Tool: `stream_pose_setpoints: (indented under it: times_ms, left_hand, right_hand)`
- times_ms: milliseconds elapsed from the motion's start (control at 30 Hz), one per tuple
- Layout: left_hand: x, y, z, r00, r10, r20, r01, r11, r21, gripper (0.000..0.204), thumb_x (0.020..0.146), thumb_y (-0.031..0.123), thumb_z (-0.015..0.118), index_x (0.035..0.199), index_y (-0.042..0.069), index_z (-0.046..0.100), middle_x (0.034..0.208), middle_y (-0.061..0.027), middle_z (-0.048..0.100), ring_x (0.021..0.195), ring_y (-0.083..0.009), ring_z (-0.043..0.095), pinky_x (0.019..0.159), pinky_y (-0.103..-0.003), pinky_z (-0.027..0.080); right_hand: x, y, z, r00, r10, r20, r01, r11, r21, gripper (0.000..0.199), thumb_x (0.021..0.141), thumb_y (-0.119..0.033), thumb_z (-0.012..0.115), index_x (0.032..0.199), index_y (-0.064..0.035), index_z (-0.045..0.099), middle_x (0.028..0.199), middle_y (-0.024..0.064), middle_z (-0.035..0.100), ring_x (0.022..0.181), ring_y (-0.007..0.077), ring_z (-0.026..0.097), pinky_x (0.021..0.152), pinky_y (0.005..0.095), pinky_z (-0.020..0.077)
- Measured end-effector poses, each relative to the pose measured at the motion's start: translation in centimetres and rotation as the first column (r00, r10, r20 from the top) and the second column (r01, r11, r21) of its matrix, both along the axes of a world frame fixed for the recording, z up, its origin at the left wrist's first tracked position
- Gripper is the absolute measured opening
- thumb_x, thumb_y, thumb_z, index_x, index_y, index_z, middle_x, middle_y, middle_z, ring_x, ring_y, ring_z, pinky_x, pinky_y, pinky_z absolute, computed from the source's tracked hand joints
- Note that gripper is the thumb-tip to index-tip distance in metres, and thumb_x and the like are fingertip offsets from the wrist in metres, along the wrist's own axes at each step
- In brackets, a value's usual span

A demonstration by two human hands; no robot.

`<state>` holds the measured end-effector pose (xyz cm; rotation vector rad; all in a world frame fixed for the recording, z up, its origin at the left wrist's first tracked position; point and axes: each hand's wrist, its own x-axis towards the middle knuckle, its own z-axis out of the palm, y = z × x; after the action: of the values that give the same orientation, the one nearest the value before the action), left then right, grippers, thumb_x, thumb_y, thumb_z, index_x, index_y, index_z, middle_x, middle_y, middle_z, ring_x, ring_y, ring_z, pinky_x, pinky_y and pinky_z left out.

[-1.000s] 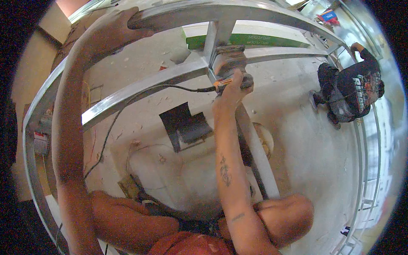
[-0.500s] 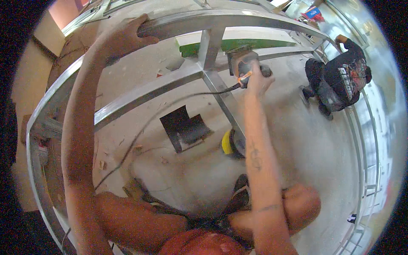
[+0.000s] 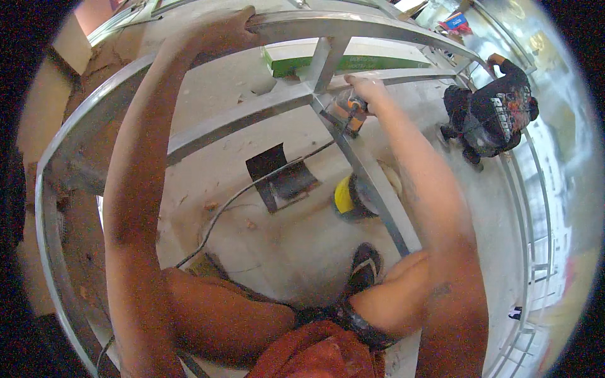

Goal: Using an electric orbital sander to smooth the surface of a metal structural frame.

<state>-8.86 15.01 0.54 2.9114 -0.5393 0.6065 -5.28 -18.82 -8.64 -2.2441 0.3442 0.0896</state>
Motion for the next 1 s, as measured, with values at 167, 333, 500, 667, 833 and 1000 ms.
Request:
stream_pose_setpoints:
  times_ms: [167,333,500,667,833,1000]
  left_hand:
    - [-3.4,0.4,2.2,0.955,0.051,-0.292,-0.055,0.998,-0.005,0.049,0.087,0.041,0.064,0.114,0.0,0.07,0.108,-0.0259,0.071,0.102,-0.0384,0.07,0.088,-0.045,0.056]
    - [-3.5,0.6,2.4,0.973,0.088,-0.212,-0.089,0.996,0.005,0.044,0.085,0.039,0.063,0.107,0.002,0.074,0.109,-0.0234,0.072,0.101,-0.0362,0.071,0.087,-0.045,0.056]
    - [-2.3,0.8,1.1,0.982,0.085,-0.167,-0.085,0.996,0.006,0.042,0.082,0.039,0.065,0.105,0.005,0.076,0.109,-0.0204,0.073,0.1,-0.0357,0.072,0.087,-0.044,0.056]
    - [-3.8,1.1,2.7,0.968,-0.117,-0.222,0.112,0.993,-0.032,0.042,0.085,0.035,0.06,0.107,0.003,0.075,0.111,-0.0213,0.072,0.104,-0.0358,0.07,0.09,-0.044,0.056]
    - [-2.0,2.4,-0.5,0.992,-0.057,-0.112,0.05,0.997,-0.063,0.043,0.087,0.036,0.058,0.108,0.002,0.075,0.113,-0.0209,0.072,0.107,-0.0343,0.07,0.091,-0.044,0.056]
    - [-2.4,1.8,0.8,0.978,-0.029,-0.206,0.026,0.999,-0.019,0.044,0.087,0.038,0.059,0.109,0.003,0.075,0.118,-0.0204,0.07,0.11,-0.0337,0.069,0.093,-0.044,0.055]
  right_hand:
    - [1.0,3.2,-1.0,0.999,-0.016,-0.042,0.013,0.997,-0.069,0.049,0.091,-0.053,0.066,0.109,-0.0074,0.067,0.09,0.0086,0.068,0.061,0.0173,0.061,0.051,0.0364,0.0523]
    - [4.7,3.8,-1.3,0.985,0.079,-0.153,-0.119,0.955,-0.271,0.046,0.096,-0.054,0.052,0.084,-0.0122,0.067,0.072,0.003,0.065,0.056,0.014,0.058,0.044,0.0319,0.0423]
    - [7.5,2.5,-2.7,0.991,0.104,-0.087,-0.125,0.946,-0.3,0.044,0.099,-0.041,0.044,0.074,-0.0123,0.068,0.068,0.0019,0.066,0.054,0.0139,0.057,0.045,0.0319,0.039]
    - [10.8,-1.6,-3.3,0.967,0.255,-0.001,-0.215,0.813,-0.542,0.05,0.102,-0.041,0.038,0.075,-0.0089,0.065,0.07,0.0047,0.067,0.053,0.0149,0.058,0.046,0.0348,0.0429]
    - [5.5,3.1,-2.2,0.963,0.197,-0.184,-0.243,0.929,-0.278,0.045,0.101,-0.052,0.04,0.083,-0.0154,0.06,0.065,-0.002,0.055,0.044,0.0101,0.041,0.036,0.0275,0.0271]
    - [1.6,6.3,0.5,0.958,0.184,-0.221,-0.232,0.948,-0.217,0.045,0.096,-0.059,0.045,0.084,-0.0172,0.058,0.062,-0.0048,0.047,0.044,0.007,0.034,0.037,0.0256,0.0225]
